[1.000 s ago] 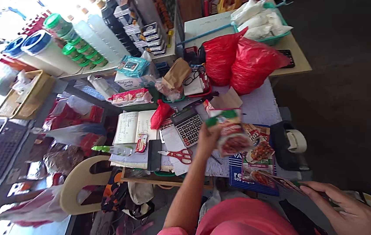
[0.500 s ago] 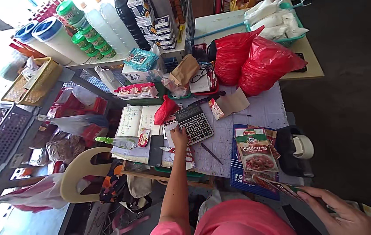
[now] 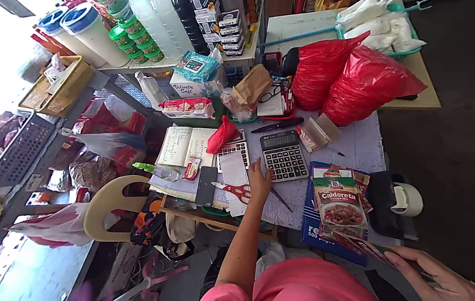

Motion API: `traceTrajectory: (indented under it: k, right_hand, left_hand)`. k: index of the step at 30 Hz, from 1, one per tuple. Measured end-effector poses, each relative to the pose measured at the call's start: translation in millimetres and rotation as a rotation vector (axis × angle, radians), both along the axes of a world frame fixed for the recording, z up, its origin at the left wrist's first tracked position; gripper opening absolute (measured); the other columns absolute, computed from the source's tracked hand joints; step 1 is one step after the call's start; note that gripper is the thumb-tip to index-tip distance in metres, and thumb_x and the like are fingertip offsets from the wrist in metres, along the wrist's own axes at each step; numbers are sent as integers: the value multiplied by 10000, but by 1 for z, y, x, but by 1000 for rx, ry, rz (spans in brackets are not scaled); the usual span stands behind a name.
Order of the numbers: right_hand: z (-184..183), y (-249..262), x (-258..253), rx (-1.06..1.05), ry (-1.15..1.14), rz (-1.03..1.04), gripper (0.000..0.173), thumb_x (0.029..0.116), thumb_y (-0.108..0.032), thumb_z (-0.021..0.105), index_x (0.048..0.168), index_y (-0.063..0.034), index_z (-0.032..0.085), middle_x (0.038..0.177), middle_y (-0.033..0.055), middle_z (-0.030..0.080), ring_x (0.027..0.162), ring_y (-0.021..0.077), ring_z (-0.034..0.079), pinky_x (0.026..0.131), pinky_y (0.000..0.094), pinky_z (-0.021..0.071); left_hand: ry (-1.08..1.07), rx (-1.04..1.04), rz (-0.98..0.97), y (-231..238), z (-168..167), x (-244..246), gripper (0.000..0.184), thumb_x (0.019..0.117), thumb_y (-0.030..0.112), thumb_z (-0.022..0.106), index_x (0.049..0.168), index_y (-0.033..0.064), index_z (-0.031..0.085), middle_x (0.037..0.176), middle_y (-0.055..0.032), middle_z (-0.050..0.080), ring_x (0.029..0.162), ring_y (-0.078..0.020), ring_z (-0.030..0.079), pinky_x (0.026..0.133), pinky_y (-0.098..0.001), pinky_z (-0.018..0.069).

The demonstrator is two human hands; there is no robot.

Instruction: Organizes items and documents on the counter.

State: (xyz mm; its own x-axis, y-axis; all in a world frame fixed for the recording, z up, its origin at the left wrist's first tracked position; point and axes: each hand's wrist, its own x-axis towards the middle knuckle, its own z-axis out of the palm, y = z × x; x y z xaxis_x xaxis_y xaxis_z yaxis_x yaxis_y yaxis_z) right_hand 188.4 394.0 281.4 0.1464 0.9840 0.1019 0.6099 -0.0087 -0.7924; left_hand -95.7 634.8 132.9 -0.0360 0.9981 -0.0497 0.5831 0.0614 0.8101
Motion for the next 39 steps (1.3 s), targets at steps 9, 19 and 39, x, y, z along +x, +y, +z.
traceTrajectory:
  k: [9,19,39]
  right_hand:
    - [0,4,-1,-5,1,17,208,988,-131,681,1030,64,741,966,195,744,909,144,709,890,252,555]
    - [2,1,-3,24,5,-15,195,986,-130,687,1029,50,750,966,176,752,915,137,715,896,252,560]
    - [12,-34,19,70,15,-196,198,991,-136,672,1018,50,735,978,206,742,927,269,727,883,402,591]
  left_hand:
    - [392,82,371,-22,-22,-64,1296,654,465,917,1599,-60,203,1595,-408,208,1426,-585,330,1119,-681,327]
    - [311,281,238,-6,-40,-68,1177,627,242,878,1572,-85,257,1589,-416,203,1419,-604,318,1127,-649,358]
    - [-489,34,-1274,-131,103,136,564,868,221,828,1330,-39,636,1332,-202,655,1236,-268,647,1080,-435,523]
